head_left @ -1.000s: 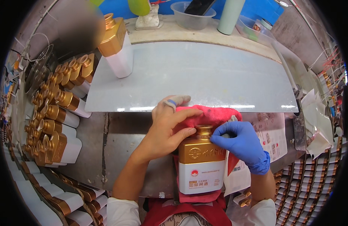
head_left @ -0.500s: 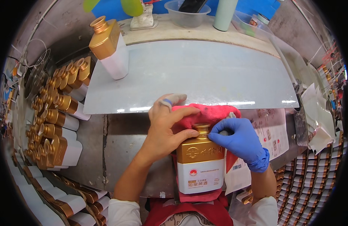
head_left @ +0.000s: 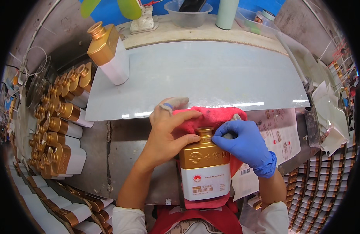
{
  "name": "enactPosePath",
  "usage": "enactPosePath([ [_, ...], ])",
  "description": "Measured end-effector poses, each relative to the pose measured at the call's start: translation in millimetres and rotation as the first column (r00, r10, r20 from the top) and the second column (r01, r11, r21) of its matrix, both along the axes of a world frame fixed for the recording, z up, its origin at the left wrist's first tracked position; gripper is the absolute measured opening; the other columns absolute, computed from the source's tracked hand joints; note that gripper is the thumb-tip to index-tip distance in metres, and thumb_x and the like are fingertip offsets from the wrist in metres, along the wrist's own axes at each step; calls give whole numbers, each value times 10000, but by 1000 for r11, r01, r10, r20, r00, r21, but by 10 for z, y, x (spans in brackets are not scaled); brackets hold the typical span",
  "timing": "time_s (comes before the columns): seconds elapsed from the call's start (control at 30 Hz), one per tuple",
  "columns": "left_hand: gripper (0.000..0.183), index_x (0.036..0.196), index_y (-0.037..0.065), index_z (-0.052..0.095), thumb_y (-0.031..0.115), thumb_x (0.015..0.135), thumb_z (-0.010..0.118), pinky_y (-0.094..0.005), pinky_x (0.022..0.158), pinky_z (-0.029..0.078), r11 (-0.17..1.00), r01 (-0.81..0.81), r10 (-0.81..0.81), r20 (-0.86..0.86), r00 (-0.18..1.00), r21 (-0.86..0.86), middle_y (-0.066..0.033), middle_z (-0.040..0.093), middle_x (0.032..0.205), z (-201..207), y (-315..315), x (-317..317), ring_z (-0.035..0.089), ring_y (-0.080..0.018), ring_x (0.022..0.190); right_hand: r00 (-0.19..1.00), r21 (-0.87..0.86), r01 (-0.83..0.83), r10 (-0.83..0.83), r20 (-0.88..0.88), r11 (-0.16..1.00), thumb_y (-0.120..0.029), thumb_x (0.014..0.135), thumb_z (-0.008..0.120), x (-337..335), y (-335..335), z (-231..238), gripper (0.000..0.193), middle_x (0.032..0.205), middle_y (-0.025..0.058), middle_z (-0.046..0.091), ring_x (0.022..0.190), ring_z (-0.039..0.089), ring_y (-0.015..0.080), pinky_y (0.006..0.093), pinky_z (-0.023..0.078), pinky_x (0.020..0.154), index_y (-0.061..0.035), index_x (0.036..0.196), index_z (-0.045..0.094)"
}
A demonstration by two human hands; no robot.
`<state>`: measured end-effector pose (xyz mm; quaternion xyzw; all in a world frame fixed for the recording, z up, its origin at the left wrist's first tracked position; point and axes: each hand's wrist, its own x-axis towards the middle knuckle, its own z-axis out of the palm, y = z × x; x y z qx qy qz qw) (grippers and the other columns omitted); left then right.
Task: The person applies a white label to a gold and white bottle, smoothing it with gloved hands. They then apply a red circular sticker to the label and wipe the bottle's neck with a cloth. The process is repeated for multiple bottles in a production setting.
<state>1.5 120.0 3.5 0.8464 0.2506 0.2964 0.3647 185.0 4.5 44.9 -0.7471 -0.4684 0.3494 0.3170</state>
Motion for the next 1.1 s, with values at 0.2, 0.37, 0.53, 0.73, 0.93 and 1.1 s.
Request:
enactPosePath([
  [0.2,462,1120,174,687,213,673,799,-439,1052,254,1000,13,-13,3,1000,-16,-164,518,1273,-2,6,-11,409,-324,1238,1000,4,-8,8,5,1000,-197,764,681,4,3,-8,178,672,82,647,614,593,157,286,497,635,-35,831,710],
  [0.37,463,1132,175,683,213,684,793,-436,1053,253,999,28,-29,-19,999,-15,-162,515,1276,-5,20,-19,410,-321,1237,1000,21,-13,12,15,1000,-199,762,677,11,-2,-19,181,675,84,650,615,599,160,287,501,638,-36,833,712],
  [0.53,452,1114,173,694,244,681,804,-434,1047,260,1000,20,-20,-6,1000,-19,-160,530,1254,-16,32,-15,429,-322,1218,1000,4,-13,13,9,1000,-201,763,677,11,3,-2,181,680,83,656,612,602,160,287,504,644,-38,832,715],
  [0.73,479,1051,164,717,304,614,852,-425,1022,281,999,-32,32,11,999,17,-142,550,1209,6,7,38,453,-307,1195,1000,-3,-16,16,14,1000,-202,763,677,20,7,7,175,682,84,659,609,604,163,290,504,647,-44,828,718],
  [0.93,501,1052,133,715,259,592,867,-408,1042,302,999,-34,34,-34,999,3,-147,541,1246,26,6,42,448,-303,1212,999,-15,-42,42,22,999,-206,766,665,45,21,30,170,665,83,646,596,599,177,299,502,641,-53,822,716],
  [1.1,487,1052,122,713,219,598,862,-394,1036,329,1000,-2,1,-37,999,-28,-139,541,1245,36,31,42,454,-293,1209,999,-22,-49,49,-5,999,-202,771,656,68,20,40,161,654,81,638,595,599,183,305,503,641,-63,826,717],
])
